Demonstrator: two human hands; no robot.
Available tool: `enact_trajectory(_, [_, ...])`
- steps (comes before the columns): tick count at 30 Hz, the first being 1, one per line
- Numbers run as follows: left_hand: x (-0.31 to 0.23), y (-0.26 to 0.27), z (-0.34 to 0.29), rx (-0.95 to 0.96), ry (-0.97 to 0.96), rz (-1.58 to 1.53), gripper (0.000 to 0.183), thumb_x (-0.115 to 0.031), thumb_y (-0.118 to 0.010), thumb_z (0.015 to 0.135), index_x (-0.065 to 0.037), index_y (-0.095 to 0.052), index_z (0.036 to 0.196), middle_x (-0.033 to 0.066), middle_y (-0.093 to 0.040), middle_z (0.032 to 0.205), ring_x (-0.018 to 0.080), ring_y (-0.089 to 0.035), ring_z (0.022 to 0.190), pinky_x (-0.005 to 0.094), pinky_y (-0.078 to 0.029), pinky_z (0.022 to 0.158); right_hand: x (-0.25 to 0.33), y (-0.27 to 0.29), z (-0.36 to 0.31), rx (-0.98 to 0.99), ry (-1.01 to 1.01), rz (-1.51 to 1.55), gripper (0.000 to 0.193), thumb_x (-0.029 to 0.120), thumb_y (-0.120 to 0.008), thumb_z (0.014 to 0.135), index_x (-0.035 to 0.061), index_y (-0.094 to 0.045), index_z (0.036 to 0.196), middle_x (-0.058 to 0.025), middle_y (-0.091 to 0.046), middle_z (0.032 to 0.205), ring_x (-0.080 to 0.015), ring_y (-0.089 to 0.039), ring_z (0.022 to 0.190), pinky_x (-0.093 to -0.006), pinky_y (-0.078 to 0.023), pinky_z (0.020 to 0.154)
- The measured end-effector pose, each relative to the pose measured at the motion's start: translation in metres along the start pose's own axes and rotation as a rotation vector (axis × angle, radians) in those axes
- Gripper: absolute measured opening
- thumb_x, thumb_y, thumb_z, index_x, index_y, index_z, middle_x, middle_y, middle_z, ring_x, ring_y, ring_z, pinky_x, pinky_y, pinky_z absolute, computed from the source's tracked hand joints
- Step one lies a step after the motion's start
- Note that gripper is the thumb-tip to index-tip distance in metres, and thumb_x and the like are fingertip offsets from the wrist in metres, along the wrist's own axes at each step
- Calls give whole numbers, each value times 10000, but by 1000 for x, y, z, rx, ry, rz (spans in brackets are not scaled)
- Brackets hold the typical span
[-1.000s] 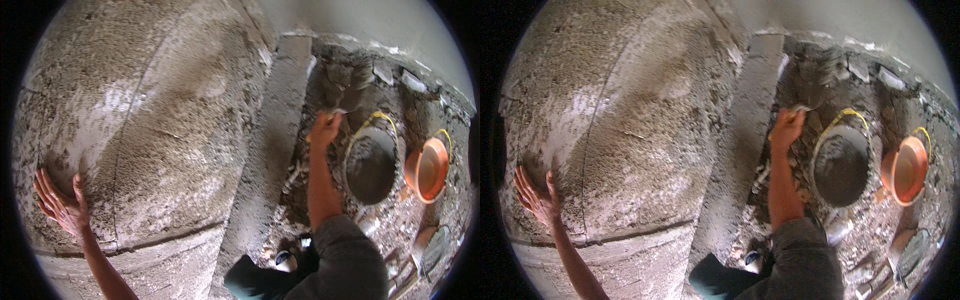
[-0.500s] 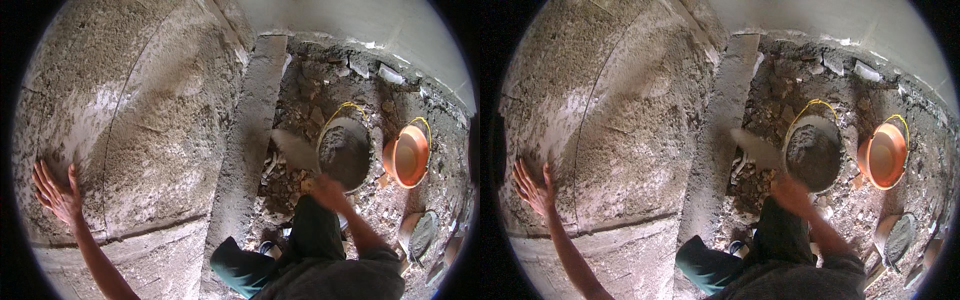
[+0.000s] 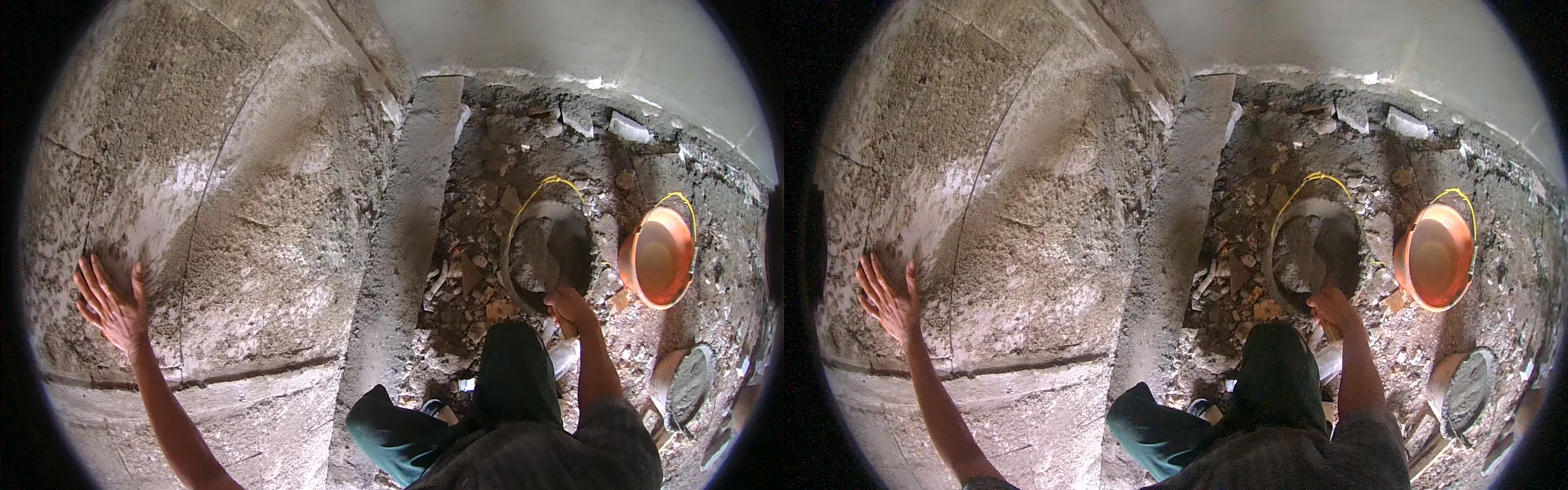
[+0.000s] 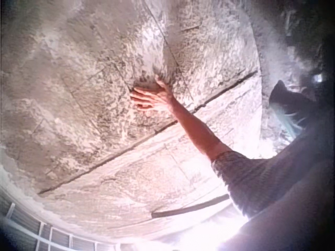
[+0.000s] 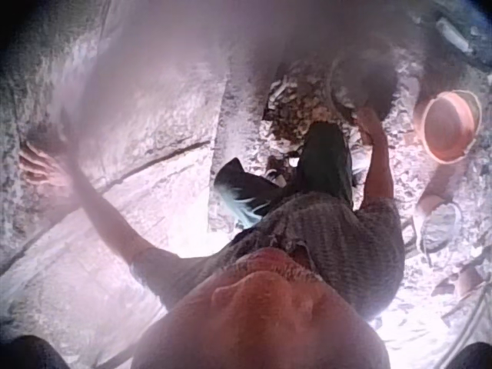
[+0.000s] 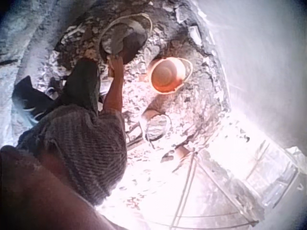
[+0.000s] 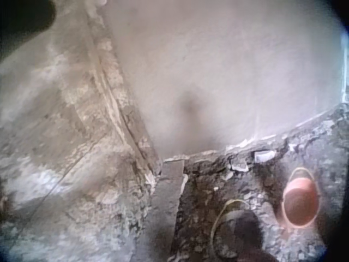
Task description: The person scoops cement from a bucket with a trowel and applies it to a rough concrete wall. They repeatedly smooth the surface with the trowel and a straight wooden plank, working along a vertical section of the wall.
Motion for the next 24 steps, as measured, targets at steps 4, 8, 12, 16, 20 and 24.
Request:
enact_trajectory(4, [-6,-8,-11,19,11,-33,700,-605,-359,841,-196,-208,1388,1,-210,1440,210,-188,1326,472,-155,1044,2,-14,-36,-121,60,260,175,191,-576,792,28,-518,767,-42,-509,587,-126,-493,444,-281,-416,401])
enact_trajectory(8, [-9,-12,-5,-10,13,-61,707,-614,-364,832,-205,-213,1388,1,-204,1442,211,-186,1326,480,-152,1043,13,-24,-44,-193,206,537,181,219,-538,835,41,-522,804,-40,-522,622,-117,-496,457,-251,-412,398])
enact_trajectory(12, [-1,-9,-7,-15,-5,-56,715,-622,-363,828,-201,-216,1387,14,-214,1438,226,-190,1325,492,-147,1043,73,-40,-67,-331,382,766,224,255,-545,846,37,-546,900,-36,-534,670,-118,-501,488,-249,-414,427])
enact_trajectory(16, [1,-10,-14,-21,0,-79,718,-623,-371,826,-201,-215,1386,9,-228,1432,234,-199,1320,499,-146,1040,120,-58,-36,-598,704,903,277,240,-568,840,17,-544,1001,-20,-520,721,-86,-477,573,-230,-393,490])
enact_trajectory(20, [9,-12,-22,12,18,-80,754,-674,-348,797,-223,-210,1385,5,-223,1433,225,-177,1328,483,-120,1053,185,-150,-8,-1228,776,404,296,191,-553,854,-17,-500,1057,-44,-502,747,-99,-444,632,-236,-392,528])
enact_trajectory(24, [3,-17,-8,3,109,-59,777,-700,-293,791,-207,-202,1385,3,-201,1438,200,-151,1333,463,-73,1077,251,-289,87,69,840,1815,228,260,-435,915,55,-478,1005,-13,-487,757,-110,-465,638,-243,-422,532])
Point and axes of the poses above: each hand's wrist, its own z-axis towards the middle knuckle, its own y-axis out of the back of the hand, x = y × z, the point moved 4 cm from there along z, towards the middle knuckle
